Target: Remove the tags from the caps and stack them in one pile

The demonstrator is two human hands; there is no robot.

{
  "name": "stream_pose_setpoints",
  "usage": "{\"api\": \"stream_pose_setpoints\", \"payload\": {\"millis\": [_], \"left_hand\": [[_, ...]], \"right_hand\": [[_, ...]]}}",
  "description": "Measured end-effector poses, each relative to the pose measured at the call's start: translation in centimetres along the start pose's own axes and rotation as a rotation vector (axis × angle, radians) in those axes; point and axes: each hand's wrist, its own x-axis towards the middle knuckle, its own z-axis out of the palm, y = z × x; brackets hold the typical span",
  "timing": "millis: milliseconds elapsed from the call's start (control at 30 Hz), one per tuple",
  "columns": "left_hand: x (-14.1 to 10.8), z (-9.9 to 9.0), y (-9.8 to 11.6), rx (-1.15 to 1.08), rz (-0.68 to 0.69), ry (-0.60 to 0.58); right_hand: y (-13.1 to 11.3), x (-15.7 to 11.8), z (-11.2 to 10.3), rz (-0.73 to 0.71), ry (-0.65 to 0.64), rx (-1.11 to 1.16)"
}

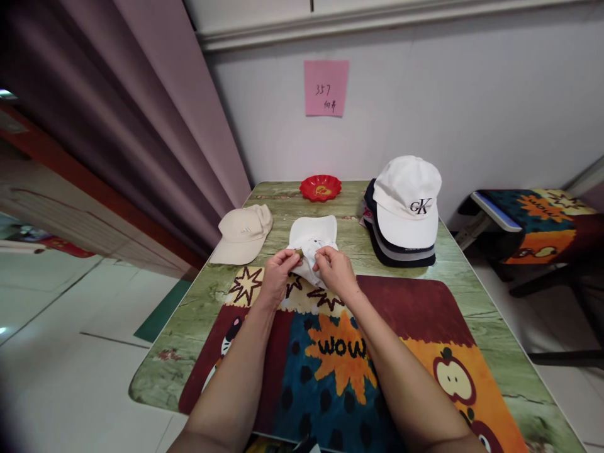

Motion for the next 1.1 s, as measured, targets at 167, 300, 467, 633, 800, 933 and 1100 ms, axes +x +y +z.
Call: {"api": "stream_pose_setpoints", "payload": {"millis": [167,300,467,633,800,933,1100], "left_hand": [[0.20,-0.27,0.05,-0.044,0.025,-0.103],[0.20,-0.30,0.34,-0.082,0.031,-0.116],[0.24,-0.31,0.39,-0.084,0.032,-0.137],[0.37,-0.30,0.02,-0.075,0.033,-0.105],[0.23,-0.19,0.08,-0.059,-0.014,-0.104],[0.01,-0.18,0.27,-0.045,-0.066,-0.101],[-0.16,-0.18,0.71,-0.042,0.011,-0.110]], "right_hand": [[-0.36,-0.10,-0.13,-0.065,0.026,-0.066],[-0.53,-0.05,-0.27,-0.085,0.029,0.015],[-0.43,0.01,-0.11,-0.105,0.028,0.026],[0.13,0.09,0.14,-0.059,-0.030,0.006],[0.40,0.12,0.22,-0.039,-0.038,-0.002],[0.23,0.06,0.15,-0.043,-0.044,-0.014],[-0.18,-0.02,-0.04,-0.037,-0.046,-0.044]]}}
